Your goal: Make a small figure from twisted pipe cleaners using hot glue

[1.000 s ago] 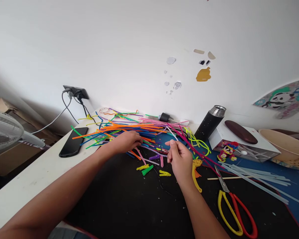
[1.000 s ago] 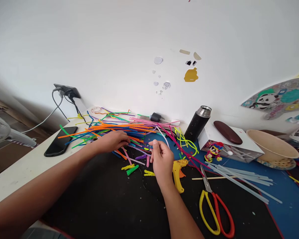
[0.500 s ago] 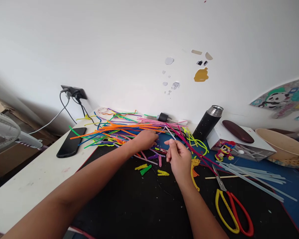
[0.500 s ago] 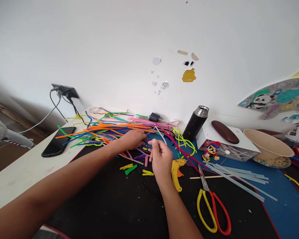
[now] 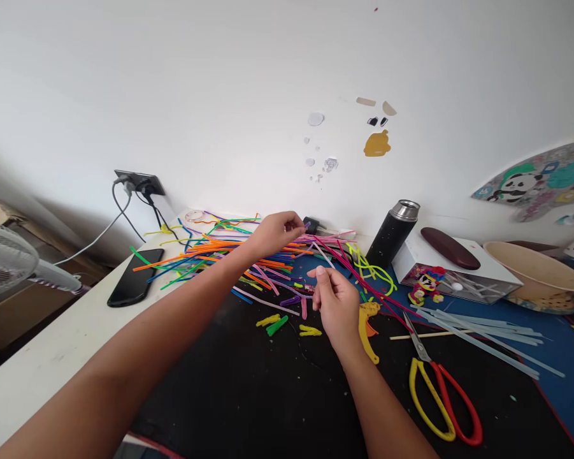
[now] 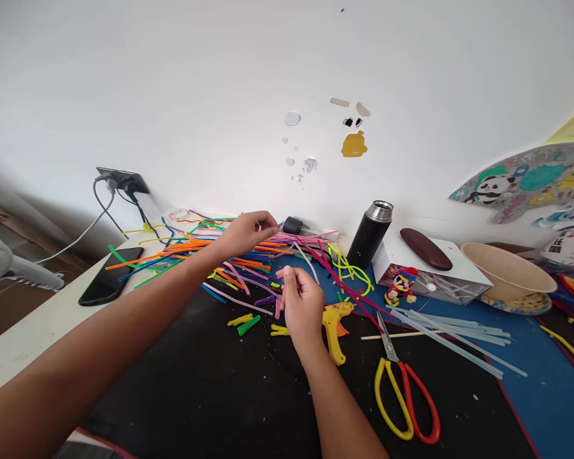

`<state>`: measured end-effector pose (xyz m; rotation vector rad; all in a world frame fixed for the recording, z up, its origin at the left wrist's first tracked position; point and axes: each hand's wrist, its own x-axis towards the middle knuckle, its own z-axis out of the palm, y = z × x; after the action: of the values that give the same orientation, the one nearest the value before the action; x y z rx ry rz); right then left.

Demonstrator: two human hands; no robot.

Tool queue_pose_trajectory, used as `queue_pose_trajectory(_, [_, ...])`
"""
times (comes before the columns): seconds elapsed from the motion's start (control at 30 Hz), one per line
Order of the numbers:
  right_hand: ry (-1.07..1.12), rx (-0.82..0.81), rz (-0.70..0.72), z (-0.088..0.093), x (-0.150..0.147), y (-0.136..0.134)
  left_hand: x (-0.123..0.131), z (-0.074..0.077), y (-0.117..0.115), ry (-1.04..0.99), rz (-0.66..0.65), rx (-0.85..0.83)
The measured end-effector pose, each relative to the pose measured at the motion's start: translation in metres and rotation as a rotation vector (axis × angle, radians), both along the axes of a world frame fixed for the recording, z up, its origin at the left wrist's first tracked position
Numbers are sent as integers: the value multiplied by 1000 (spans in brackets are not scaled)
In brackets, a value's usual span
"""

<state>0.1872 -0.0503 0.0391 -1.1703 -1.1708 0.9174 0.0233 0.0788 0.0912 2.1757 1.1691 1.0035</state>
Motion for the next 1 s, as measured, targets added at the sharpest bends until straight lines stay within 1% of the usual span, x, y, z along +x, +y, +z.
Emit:
queue_pose_trajectory(0.1, [19,-3,1,1,-1,-1,1,19,-2,-212,-5,-35])
queue_pose_trajectory(0.2, [26,-10,7,2,-2,-1,5,35,-6,-405,-96,-64])
queue_pose_trajectory(0.27, [21,-19,18,2,-2,-1,9,47,-9,-481,-137,-44])
queue_pose_trajectory(0.3, [18,-25,26,2,-1,-1,11,54,-11,-504,-138,-13])
queue_pose_trajectory(0.4, [17,-38,35,1,0,0,11,80,-14,-575,-95,132])
queue_pose_trajectory(0.47, [24,-38,32,0,1,1,7,99,-17,-651,-54,224])
queue_pose_trajectory(0.53, [39,-34,28,-1,2,2,-1,115,-21,-740,4,269])
queue_pose_trajectory(0.6, [56,-31,25,-1,3,3,-11,124,-27,-878,58,274])
queue_pose_trajectory(0.63, [65,-30,28,-1,3,3,-16,124,-32,-961,75,251])
queue_pose_trajectory(0.67, [75,-30,35,-1,3,3,-21,121,-36,-1048,90,214])
queue_pose_trajectory(0.7, [88,-33,47,0,3,2,-26,114,-41,-1124,101,152])
queue_pose_trajectory(0.73, [106,-39,65,0,3,2,-30,104,-45,-1195,110,85])
queue_pose_trajectory(0.8, [159,-58,106,0,3,2,-36,78,-52,-1293,108,-75])
queue_pose_trajectory(0.87, [223,-83,134,-1,2,2,-39,46,-57,-1380,132,-255])
queue_pose_trajectory(0.93, [283,-106,145,-2,2,3,-40,15,-61,-1467,219,-412])
queue_pose_trajectory(1.0, [331,-127,150,-3,1,5,-41,-9,-66,-1493,264,-519])
